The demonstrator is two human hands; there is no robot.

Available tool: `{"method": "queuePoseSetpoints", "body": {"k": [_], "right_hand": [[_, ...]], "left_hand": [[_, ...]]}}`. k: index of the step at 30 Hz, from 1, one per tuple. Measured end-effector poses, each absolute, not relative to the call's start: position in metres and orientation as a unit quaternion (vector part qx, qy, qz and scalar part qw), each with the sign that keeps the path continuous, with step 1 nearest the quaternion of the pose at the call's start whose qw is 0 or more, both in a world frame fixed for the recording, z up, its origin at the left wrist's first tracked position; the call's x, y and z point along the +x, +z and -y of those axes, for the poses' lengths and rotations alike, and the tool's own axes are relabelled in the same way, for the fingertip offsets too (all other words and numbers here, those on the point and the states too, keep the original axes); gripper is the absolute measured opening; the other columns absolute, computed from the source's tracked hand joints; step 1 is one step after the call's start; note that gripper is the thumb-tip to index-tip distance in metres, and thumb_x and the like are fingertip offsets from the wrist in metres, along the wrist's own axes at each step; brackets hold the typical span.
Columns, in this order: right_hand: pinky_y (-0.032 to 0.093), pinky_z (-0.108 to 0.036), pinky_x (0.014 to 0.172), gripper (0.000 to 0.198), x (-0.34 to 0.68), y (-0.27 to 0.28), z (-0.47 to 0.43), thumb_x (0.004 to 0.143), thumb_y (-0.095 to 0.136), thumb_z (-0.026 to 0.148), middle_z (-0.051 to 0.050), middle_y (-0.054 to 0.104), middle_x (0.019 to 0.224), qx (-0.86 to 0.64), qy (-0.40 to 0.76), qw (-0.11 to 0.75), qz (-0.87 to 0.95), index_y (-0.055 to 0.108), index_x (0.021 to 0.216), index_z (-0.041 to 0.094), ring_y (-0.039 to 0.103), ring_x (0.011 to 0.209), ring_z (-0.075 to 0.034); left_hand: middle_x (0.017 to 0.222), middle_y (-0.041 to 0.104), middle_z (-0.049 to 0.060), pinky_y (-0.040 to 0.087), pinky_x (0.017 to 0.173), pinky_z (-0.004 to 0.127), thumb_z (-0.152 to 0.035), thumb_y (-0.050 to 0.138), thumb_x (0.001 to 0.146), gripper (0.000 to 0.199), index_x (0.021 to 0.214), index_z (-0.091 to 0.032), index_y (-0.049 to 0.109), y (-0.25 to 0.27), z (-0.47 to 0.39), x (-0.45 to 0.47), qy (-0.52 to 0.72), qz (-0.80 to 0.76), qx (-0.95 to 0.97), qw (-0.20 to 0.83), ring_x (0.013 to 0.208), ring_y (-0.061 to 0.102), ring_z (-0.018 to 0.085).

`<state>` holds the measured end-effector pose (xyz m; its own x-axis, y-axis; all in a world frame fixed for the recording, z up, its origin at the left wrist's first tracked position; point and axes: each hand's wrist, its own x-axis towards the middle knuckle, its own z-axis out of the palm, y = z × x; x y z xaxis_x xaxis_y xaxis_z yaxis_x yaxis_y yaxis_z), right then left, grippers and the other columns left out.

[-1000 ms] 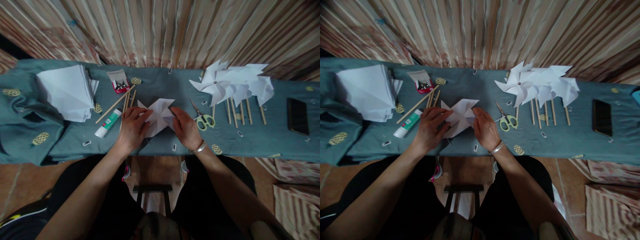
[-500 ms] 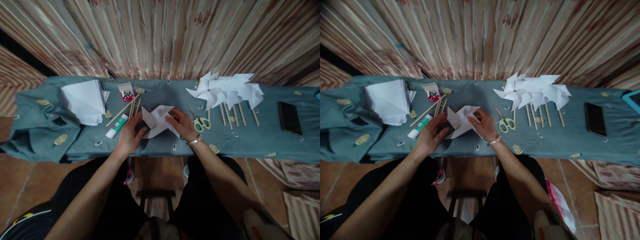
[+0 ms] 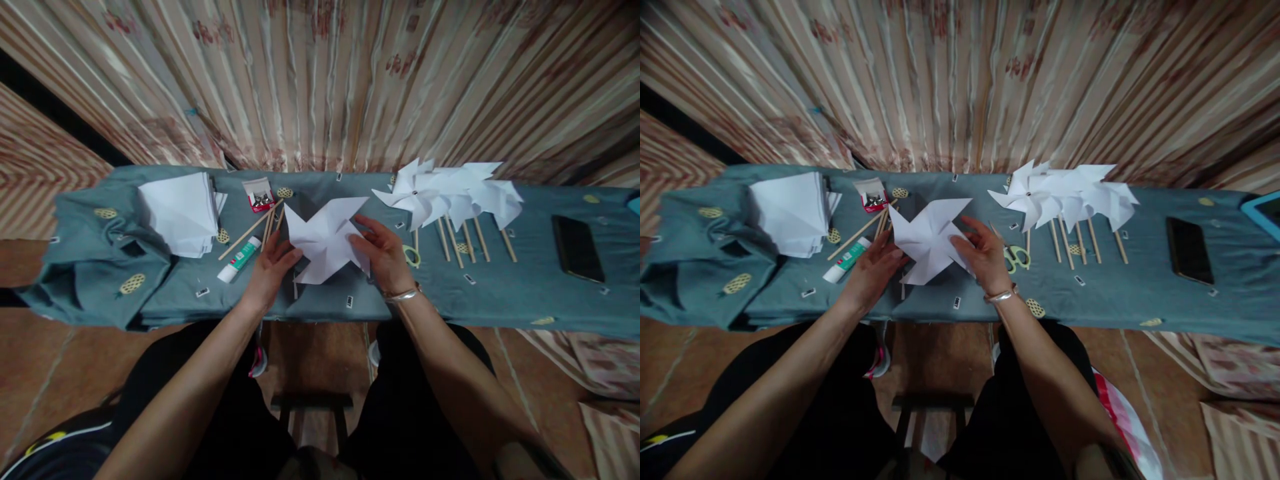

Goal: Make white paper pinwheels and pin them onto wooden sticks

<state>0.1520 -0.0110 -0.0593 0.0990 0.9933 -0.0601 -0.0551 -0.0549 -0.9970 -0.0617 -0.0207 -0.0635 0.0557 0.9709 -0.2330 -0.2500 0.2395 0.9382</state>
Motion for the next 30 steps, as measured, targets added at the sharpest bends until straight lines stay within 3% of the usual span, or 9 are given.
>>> {"method": "queuePoseSetpoints", "body": {"k": [3,7,16,30], "right_hand": [[0.06,-0.038,0.068,0.054,0.154,-0.051,0.016,0.068,0.078,0.04,-0.001,0.074,0.083,-0.515,0.504,0.539,0.436,0.062,0.117,0.023,0.07,0.07,-0.02],[0.061,-0.038,0.068,0.054,0.156,-0.044,0.021,0.071,0.077,0.041,-0.001,0.075,0.086,-0.517,0.493,0.535,0.452,0.062,0.119,0.024,0.07,0.072,-0.02],[0.06,-0.042,0.082,0.069,0.158,-0.046,0.025,0.067,0.081,0.043,-0.004,0.076,0.096,-0.513,0.49,0.505,0.492,0.056,0.127,0.024,0.072,0.087,-0.023],[0.059,-0.041,0.081,0.062,0.145,-0.043,0.031,0.071,0.08,0.039,-0.004,0.076,0.098,-0.489,0.517,0.488,0.505,0.056,0.126,0.024,0.072,0.086,-0.023]], "left_hand": [[0.108,0.073,0.008,0.053,0.092,0.035,-0.038,0.08,0.064,0.047,0.105,-0.018,0.068,-0.05,0.019,-0.052,0.452,-0.434,0.328,0.707,0.101,0.069,0.023],[0.085,0.076,0.007,0.056,0.075,0.032,-0.038,0.087,0.055,0.038,0.082,-0.015,0.074,-0.044,0.017,-0.042,0.423,-0.434,0.328,0.725,0.076,0.071,0.021],[0.085,0.078,0.005,0.057,0.076,0.034,-0.028,0.09,0.052,0.033,0.08,-0.016,0.077,-0.046,0.018,-0.03,0.454,-0.466,0.382,0.657,0.078,0.071,0.022],[0.075,0.077,0.003,0.056,0.073,0.033,-0.025,0.087,0.055,0.025,0.075,-0.015,0.076,-0.039,0.021,-0.026,0.495,-0.49,0.37,0.615,0.07,0.069,0.02]]}}
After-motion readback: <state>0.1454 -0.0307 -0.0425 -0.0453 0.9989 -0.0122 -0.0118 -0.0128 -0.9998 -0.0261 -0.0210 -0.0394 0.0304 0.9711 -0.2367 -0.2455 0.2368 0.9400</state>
